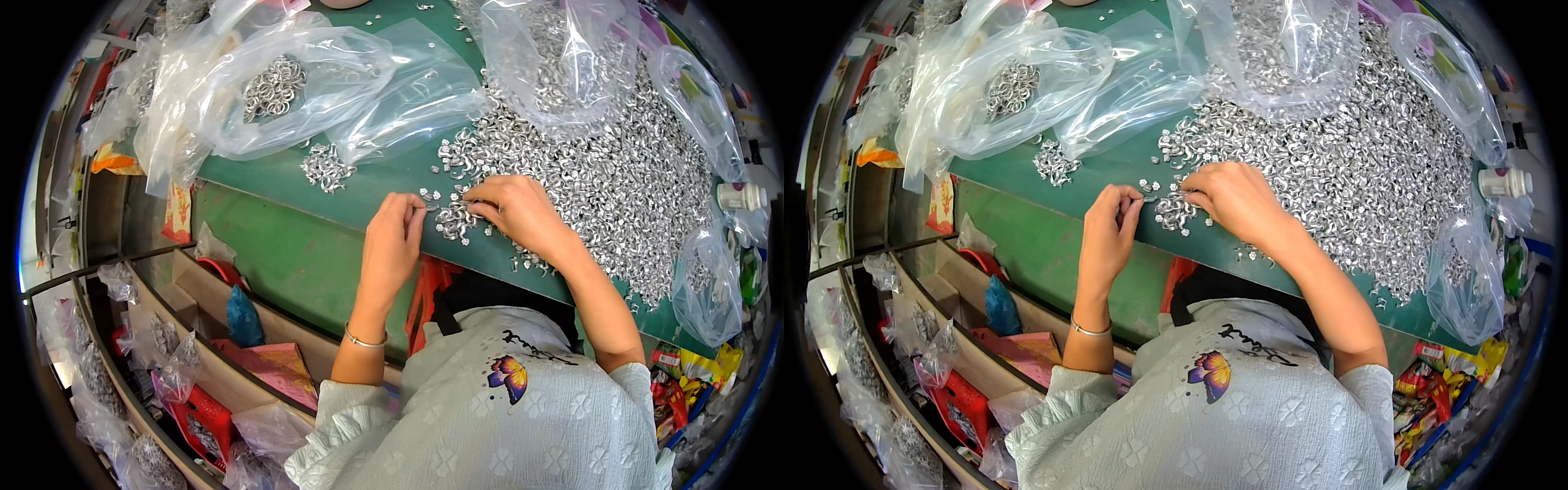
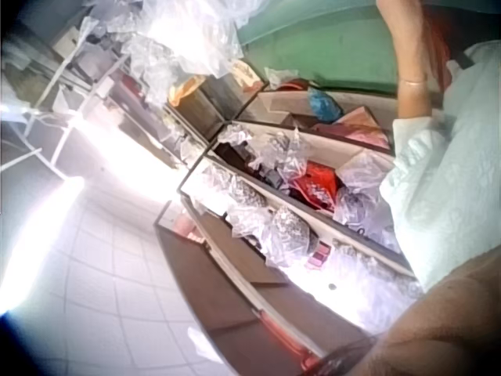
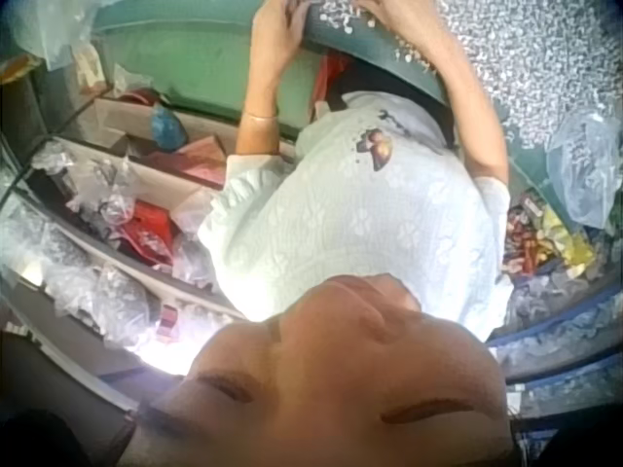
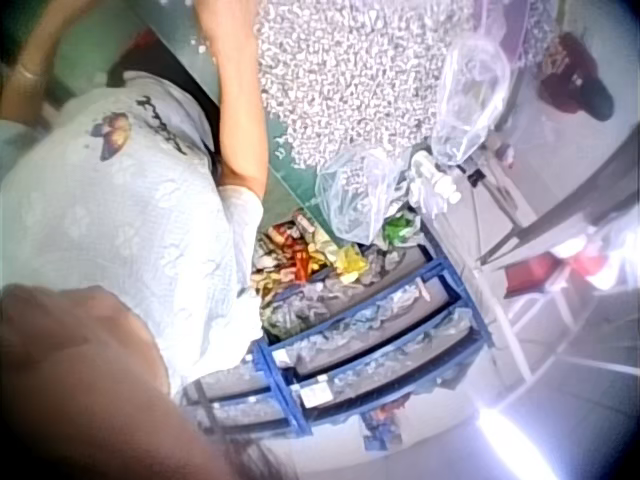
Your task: The person sorts small metal eyelets from a large pile on a table into plastic bags and a pink container by hand.
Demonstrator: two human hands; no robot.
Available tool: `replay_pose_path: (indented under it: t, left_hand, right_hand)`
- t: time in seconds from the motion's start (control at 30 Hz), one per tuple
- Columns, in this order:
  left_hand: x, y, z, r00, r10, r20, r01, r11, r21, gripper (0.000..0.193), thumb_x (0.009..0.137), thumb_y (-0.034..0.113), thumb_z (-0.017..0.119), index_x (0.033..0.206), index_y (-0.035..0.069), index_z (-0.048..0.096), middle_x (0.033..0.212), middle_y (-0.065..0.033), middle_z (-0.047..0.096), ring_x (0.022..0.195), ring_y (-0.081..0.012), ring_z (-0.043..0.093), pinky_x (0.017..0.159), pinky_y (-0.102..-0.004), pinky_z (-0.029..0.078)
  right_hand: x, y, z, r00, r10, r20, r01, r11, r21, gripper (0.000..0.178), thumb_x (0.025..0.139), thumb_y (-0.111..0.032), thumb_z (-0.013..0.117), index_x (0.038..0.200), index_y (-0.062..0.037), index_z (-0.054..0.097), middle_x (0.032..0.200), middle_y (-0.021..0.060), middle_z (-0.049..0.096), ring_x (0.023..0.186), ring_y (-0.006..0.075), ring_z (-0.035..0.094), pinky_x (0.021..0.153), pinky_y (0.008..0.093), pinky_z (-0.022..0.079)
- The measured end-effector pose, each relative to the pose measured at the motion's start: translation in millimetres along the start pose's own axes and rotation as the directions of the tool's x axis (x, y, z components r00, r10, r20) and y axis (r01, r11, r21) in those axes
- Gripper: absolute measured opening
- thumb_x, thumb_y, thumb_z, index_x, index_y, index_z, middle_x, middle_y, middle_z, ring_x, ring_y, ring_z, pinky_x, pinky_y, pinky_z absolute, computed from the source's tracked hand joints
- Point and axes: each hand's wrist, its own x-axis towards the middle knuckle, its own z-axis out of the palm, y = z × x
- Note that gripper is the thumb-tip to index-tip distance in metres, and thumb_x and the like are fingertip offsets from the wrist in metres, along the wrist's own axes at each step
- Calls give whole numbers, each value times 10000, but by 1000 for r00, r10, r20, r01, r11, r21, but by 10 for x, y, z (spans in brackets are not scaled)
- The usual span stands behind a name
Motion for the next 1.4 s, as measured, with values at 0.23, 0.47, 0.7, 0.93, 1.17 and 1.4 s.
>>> replay_pose_path:
  t: [0.23,0.47,0.7,0.93,1.17,1.4]
  left_hand:
    - [37,-37,28,993,91,-75,-95,994,-62,88,804,-46,605,869,-21,552,756,-64,470,643,-153,433,578,-272,384]
    - [57,-179,-27,948,-301,105,270,585,-765,27,859,-6,596,882,-12,582,928,-23,545,691,-60,442,577,-204,369]
    - [53,-142,-29,936,-351,20,297,759,-580,110,884,53,596,971,-14,602,803,1,578,660,-41,456,557,-180,370]
    - [74,-130,-104,900,-367,235,352,295,-888,176,893,113,600,973,-43,608,807,-45,596,691,-97,527,584,-198,424]
    - [58,-146,-81,878,-384,284,402,273,-874,172,904,138,585,937,-30,597,817,-71,597,700,-102,535,572,-204,427]
    - [47,-55,-46,869,-476,132,422,576,-700,119,883,122,614,894,4,610,761,-12,552,605,-99,463,533,-215,387]
  right_hand:
    - [-11,82,-24,979,176,-105,-129,928,349,106,810,-108,646,848,-10,660,655,75,626,570,184,574,510,296,439]
    - [-20,69,-209,886,334,322,-281,-167,945,172,894,-150,514,840,2,571,625,64,521,476,107,398,343,184,258]
    - [4,29,-128,820,413,396,-406,-68,911,237,936,-224,541,789,-40,560,604,3,507,409,31,317,342,182,233]
    - [-24,6,36,972,234,-20,-194,846,497,149,794,-104,679,905,-5,674,674,42,633,553,102,510,532,272,437]
    - [11,-107,84,969,241,52,-246,958,149,130,774,-130,678,864,-36,679,786,139,666,720,306,636,657,376,495]
    - [-29,-27,-85,936,351,23,-318,818,479,169,825,-133,642,872,26,675,779,103,681,715,131,621,689,279,482]
